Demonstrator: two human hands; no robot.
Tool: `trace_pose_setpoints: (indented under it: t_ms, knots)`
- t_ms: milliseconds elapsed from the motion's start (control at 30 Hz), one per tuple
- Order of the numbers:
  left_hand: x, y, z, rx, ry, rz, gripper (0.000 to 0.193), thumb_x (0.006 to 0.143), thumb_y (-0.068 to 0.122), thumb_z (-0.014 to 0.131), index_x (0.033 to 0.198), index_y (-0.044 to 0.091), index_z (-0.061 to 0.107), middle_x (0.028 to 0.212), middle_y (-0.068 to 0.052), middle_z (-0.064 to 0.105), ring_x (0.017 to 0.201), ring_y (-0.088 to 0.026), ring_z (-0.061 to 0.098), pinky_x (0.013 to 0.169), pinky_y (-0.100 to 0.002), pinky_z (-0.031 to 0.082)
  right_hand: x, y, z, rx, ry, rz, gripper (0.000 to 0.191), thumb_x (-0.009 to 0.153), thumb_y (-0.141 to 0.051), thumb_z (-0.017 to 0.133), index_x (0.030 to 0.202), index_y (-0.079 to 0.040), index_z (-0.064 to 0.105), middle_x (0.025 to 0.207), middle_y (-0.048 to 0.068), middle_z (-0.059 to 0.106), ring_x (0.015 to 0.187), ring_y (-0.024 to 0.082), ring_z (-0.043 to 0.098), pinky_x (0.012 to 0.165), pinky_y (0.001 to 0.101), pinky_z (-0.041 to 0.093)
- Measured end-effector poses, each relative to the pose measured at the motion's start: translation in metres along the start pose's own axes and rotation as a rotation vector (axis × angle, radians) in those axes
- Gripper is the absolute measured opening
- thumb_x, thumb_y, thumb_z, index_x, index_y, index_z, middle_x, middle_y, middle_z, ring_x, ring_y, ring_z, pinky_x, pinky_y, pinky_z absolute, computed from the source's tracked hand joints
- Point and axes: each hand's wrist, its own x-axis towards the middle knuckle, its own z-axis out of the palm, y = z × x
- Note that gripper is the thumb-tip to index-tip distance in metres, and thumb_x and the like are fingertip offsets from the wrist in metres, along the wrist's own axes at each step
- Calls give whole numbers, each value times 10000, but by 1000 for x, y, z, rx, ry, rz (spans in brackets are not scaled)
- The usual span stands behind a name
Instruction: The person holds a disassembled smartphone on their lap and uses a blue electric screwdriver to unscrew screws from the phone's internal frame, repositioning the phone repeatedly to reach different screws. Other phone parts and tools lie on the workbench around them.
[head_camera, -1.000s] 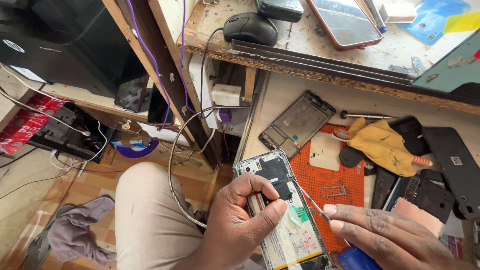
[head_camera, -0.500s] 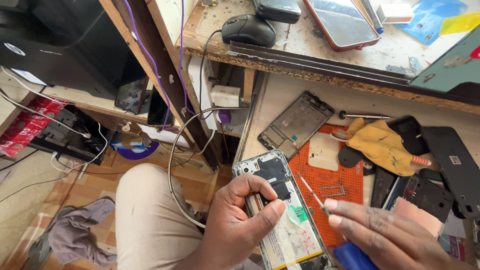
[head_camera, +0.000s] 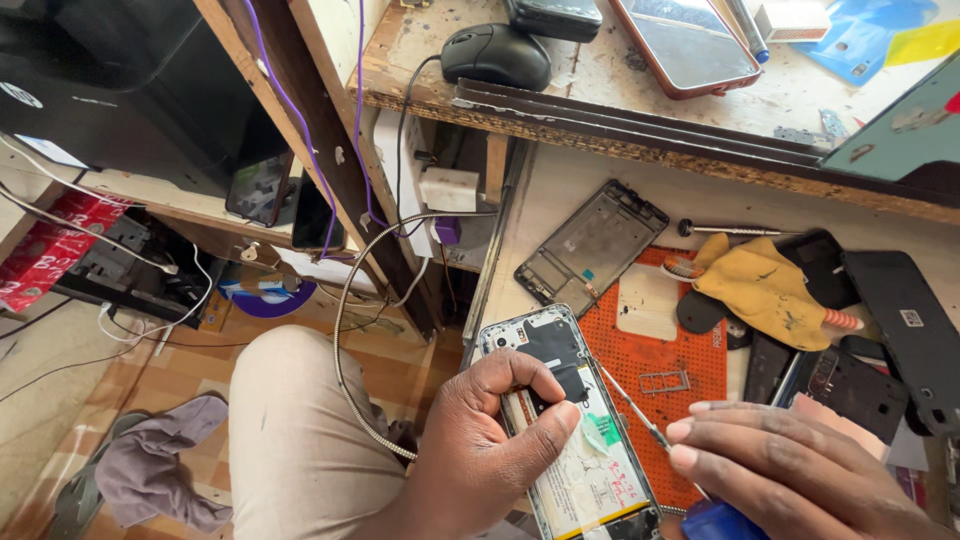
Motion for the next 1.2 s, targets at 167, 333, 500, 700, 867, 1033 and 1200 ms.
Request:
trace_pose_setpoints:
  t_ms: [167,333,500,700,867,1033,1200]
  knots:
    - [-1,4,-1,116,-1,14,137,900,117,750,957,36,655,791,1,646,688,-20,576,607,-208,499,-5,3,12,3,-8,18,645,875,-515,697,1438,-231,561,1411,42,650,1319,241,620,1084,462,511]
    - [0,5,0,99,0,5,141,898,118,749,953,31,653,803,-7,657,702,-24,591,613,-215,513,-13,5,17,41,-38,21,672,867,-521,711,1447,-220,555,1415,64,654,1309,266,624,1068,479,513]
    - [-1,5,1,63,2,17,141,900,123,742,949,35,643,814,-4,661,718,-23,606,631,-215,533,-14,4,23,44,-22,37,671,877,-543,724,1449,-236,556,1427,53,652,1318,251,621,1081,472,522]
    - [-1,3,0,96,-2,56,142,904,118,753,956,33,652,819,-2,654,731,-24,579,639,-211,506,-13,5,19,61,-51,9,651,865,-481,720,1440,-221,560,1427,82,648,1315,277,616,1065,484,523]
    - [-2,2,-1,105,4,77,144,902,118,756,952,34,650,827,-2,657,744,-26,583,649,-212,511,-13,2,21,63,-29,38,680,857,-520,746,1448,-240,558,1424,55,652,1310,257,626,1070,479,530]
    - [-1,2,0,117,14,78,141,903,122,754,954,37,654,831,-2,658,750,-26,589,658,-211,519,-13,3,22,67,-32,21,670,859,-498,738,1444,-233,546,1434,69,641,1314,272,618,1065,480,531]
    - [-2,3,2,71,21,6,137,894,119,745,950,38,650,822,-6,653,726,-34,592,637,-219,521,-11,-2,22,26,-21,58,687,851,-540,751,1449,-262,557,1433,39,652,1313,258,622,1071,472,529]
